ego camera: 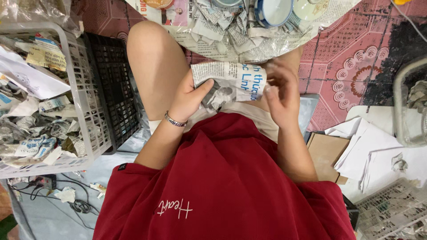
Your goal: The person sits on the floor and wraps small ceramic items, including cups and bowls, with newspaper. They fold the paper around each item and place the wrapped pieces on the table. Another person is visible nearby, also handling newspaper.
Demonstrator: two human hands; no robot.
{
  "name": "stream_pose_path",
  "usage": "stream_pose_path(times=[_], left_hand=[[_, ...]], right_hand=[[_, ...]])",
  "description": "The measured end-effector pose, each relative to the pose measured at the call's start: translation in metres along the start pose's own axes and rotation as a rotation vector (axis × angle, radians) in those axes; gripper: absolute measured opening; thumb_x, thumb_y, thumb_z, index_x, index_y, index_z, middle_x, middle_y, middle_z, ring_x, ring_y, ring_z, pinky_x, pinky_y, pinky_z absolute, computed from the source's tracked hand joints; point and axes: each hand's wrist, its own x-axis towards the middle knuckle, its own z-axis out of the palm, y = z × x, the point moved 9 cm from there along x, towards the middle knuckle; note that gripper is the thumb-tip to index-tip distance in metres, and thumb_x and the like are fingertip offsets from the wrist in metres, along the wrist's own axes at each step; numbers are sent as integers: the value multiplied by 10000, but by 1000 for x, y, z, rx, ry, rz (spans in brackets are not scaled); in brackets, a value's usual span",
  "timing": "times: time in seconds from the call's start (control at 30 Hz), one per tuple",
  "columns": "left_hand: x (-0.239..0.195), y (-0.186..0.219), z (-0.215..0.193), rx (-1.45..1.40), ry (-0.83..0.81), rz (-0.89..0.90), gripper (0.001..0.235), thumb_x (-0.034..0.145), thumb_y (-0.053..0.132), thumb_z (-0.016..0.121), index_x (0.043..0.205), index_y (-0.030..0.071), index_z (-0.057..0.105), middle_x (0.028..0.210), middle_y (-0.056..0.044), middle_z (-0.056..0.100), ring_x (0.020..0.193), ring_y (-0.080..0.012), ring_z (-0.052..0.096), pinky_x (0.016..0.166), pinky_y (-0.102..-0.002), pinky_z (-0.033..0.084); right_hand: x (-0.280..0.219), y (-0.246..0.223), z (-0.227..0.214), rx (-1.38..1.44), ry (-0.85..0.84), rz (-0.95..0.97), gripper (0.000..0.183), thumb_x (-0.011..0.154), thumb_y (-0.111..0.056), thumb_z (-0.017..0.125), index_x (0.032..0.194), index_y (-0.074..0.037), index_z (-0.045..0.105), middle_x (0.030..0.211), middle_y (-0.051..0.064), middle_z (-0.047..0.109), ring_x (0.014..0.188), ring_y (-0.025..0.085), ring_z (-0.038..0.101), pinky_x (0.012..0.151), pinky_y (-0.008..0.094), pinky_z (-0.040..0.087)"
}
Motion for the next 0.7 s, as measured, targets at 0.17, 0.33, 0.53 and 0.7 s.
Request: stream_pose_path(times=[0.17,0.33,0.53,0.7], left_hand=[[-4,-6,10,42,-100,-52,367,1067,67,597,1420,-3,529,1306,-32,668,1213,-121,623,1076,-300,501],[-11,-7,27,11,-238,-100,369,1064,58,600,1422,-7,543,1305,-30,668,1211,-123,615,1078,-306,501],[-1,20,26,203,-63,-96,422,1010,85,659,1413,24,549,1311,-66,664,1176,-142,632,1025,-304,525],[1,93,42,1054,-73,394,644,843,220,829,1392,40,544,1483,-144,526,1340,-374,564,1101,-443,474]], right_hand=[[-1,19,9,327,-122,91,661,1060,-267,646,1606,-24,365,1568,181,477,1414,264,548,1174,379,457],[-11,46,31,635,-281,342,753,942,-207,771,1554,-47,363,1504,170,527,1382,253,549,1158,391,453],[-19,90,20,676,-2,470,250,985,-2,705,1227,26,647,1158,95,727,1039,175,666,968,340,521],[2,44,15,-57,-190,233,366,836,83,635,1158,-57,739,1085,74,742,975,173,697,879,306,551]])
